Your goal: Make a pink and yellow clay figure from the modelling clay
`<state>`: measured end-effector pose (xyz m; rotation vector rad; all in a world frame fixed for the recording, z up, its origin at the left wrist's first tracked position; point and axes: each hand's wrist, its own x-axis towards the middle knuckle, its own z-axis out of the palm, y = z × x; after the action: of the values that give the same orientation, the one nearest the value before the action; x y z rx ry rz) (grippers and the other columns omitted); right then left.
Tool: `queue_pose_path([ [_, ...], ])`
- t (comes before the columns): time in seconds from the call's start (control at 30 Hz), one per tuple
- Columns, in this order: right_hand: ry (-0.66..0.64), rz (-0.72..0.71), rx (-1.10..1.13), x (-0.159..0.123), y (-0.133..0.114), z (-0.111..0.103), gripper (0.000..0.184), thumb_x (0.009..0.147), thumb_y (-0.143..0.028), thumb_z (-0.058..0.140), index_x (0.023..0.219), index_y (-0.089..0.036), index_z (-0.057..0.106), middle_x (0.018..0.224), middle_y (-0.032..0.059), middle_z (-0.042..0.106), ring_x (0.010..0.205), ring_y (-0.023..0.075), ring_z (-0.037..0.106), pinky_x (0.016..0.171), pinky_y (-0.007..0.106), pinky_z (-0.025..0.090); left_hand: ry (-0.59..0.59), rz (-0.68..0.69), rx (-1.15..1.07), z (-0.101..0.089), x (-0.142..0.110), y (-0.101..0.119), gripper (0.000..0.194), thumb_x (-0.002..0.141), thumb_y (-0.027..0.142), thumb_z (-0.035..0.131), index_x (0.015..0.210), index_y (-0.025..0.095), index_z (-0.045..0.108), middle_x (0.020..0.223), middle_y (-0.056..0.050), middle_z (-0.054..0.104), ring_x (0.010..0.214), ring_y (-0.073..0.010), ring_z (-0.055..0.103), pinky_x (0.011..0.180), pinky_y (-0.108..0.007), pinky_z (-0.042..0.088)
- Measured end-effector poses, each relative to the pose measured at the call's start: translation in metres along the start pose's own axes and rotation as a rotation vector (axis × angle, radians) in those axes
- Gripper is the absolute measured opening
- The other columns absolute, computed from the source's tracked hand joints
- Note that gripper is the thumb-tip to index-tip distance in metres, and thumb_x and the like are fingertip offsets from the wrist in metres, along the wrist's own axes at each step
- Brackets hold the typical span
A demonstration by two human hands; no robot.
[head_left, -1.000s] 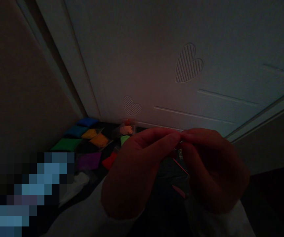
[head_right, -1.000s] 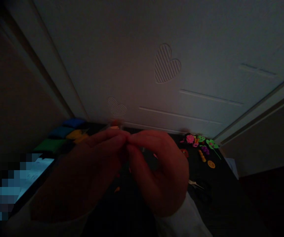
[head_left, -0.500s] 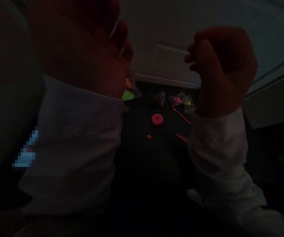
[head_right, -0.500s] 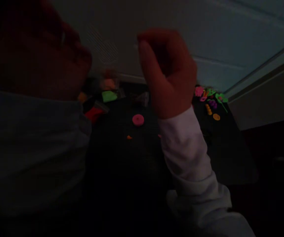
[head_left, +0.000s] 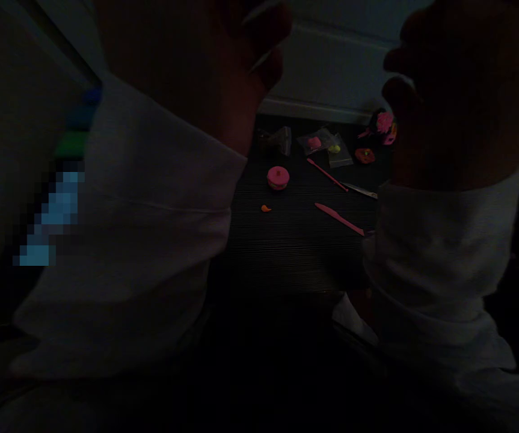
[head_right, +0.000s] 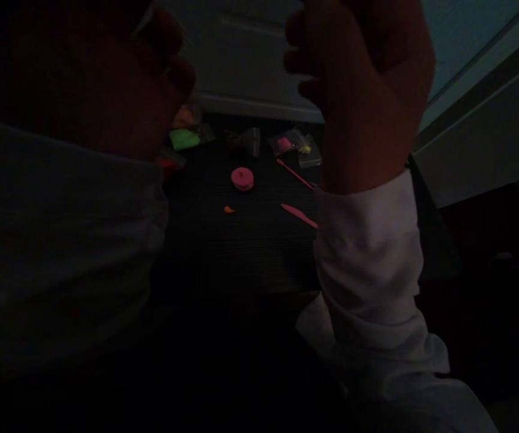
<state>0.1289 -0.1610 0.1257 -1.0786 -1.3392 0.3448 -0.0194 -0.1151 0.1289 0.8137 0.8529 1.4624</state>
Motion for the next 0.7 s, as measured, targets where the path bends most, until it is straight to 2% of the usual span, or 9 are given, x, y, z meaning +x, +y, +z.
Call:
queue_pose_path([
  [0.07,0.009,-0.058,-0.006,-0.017,0.001,-0.009,0.010,0.075,-0.020,0.047,0.079,-0.017,0.056,0.066,-0.0062,0.057,0.062,0.0067,0.057,0.054,0.020,0.041,-0.150,0.069,0.115,0.002,-0.004,0.001,0.048,0.091,0.020,-0.001,0.113,0.010,0.041,0.082,0.006,0.053,0.099,-0.0114,0.056,0.071,-0.022,0.046],
  [0.17,0.088,-0.009,0.004,-0.047,0.005,-0.027,0.010,0.078,-0.014,0.049,0.080,-0.016,0.059,0.069,-0.0019,0.058,0.061,0.0079,0.056,0.059,0.024,0.044,-0.239,0.067,0.158,-0.002,0.000,-0.004,0.053,0.089,0.019,-0.009,0.114,0.008,0.037,0.084,0.005,0.048,0.108,-0.0149,0.050,0.076,-0.027,0.043],
  [0.23,0.142,-0.009,0.016,-0.068,0.008,-0.043,0.014,0.077,-0.010,0.050,0.079,-0.017,0.062,0.068,-0.0007,0.058,0.062,0.0096,0.057,0.062,0.026,0.045,-0.274,0.058,0.060,-0.006,0.003,-0.007,0.039,0.091,0.024,0.011,0.094,0.011,0.048,0.070,0.004,0.050,0.091,-0.0135,0.058,0.072,-0.027,0.045],
  [0.33,0.062,0.181,-0.026,-0.102,0.012,-0.073,0.017,0.080,-0.012,0.050,0.084,-0.021,0.064,0.073,0.0001,0.061,0.068,0.0111,0.059,0.067,0.028,0.046,-0.349,0.140,0.090,-0.012,0.003,-0.011,0.017,0.082,0.016,0.043,0.066,0.013,0.049,0.060,0.005,0.050,0.063,-0.0085,0.055,0.057,-0.022,0.043],
  [0.4,-0.173,0.341,-0.119,-0.126,0.017,-0.089,0.017,0.080,-0.015,0.051,0.088,-0.022,0.064,0.078,0.0012,0.064,0.072,0.0117,0.060,0.065,0.027,0.047,-0.389,0.192,0.111,-0.015,0.002,-0.013,0.018,0.078,0.011,0.047,0.060,0.014,0.049,0.059,0.005,0.051,0.057,-0.0068,0.050,0.052,-0.021,0.041],
  [0.5,-0.719,0.457,-0.131,-0.160,0.030,-0.089,0.026,0.084,-0.022,0.045,0.106,-0.024,0.058,0.107,0.0038,0.062,0.102,0.0153,0.055,0.085,0.033,0.045,-0.377,0.247,0.120,-0.020,0.000,-0.017,0.020,0.075,0.008,0.047,0.057,0.015,0.051,0.056,0.004,0.050,0.055,-0.0071,0.047,0.050,-0.022,0.039],
  [0.6,-1.020,0.458,-0.033,-0.192,0.043,-0.065,0.035,0.083,-0.029,0.047,0.117,-0.023,0.052,0.125,0.0044,0.052,0.118,0.0156,0.043,0.099,0.035,0.035,-0.473,0.306,0.150,-0.024,0.000,-0.021,0.014,0.073,0.012,0.051,0.061,0.016,0.057,0.059,0.004,0.055,0.058,-0.0091,0.050,0.050,-0.024,0.040],
  [0.67,-1.178,0.428,0.015,-0.209,0.050,-0.051,0.028,0.083,-0.028,0.046,0.106,-0.022,0.060,0.112,0.0029,0.061,0.106,0.0136,0.053,0.096,0.031,0.037,-0.459,0.290,0.148,-0.022,-0.002,-0.022,0.017,0.073,0.009,0.049,0.060,0.017,0.058,0.059,0.003,0.055,0.057,-0.0101,0.049,0.050,-0.025,0.039],
  [0.7,-1.178,0.443,0.002,-0.215,0.054,-0.048,0.025,0.083,-0.027,0.045,0.101,-0.021,0.063,0.102,0.0019,0.066,0.098,0.0128,0.058,0.093,0.029,0.040,-0.391,0.276,0.165,-0.020,-0.004,-0.022,0.022,0.074,0.006,0.047,0.058,0.017,0.056,0.058,0.003,0.053,0.057,-0.0101,0.049,0.051,-0.025,0.038],
])
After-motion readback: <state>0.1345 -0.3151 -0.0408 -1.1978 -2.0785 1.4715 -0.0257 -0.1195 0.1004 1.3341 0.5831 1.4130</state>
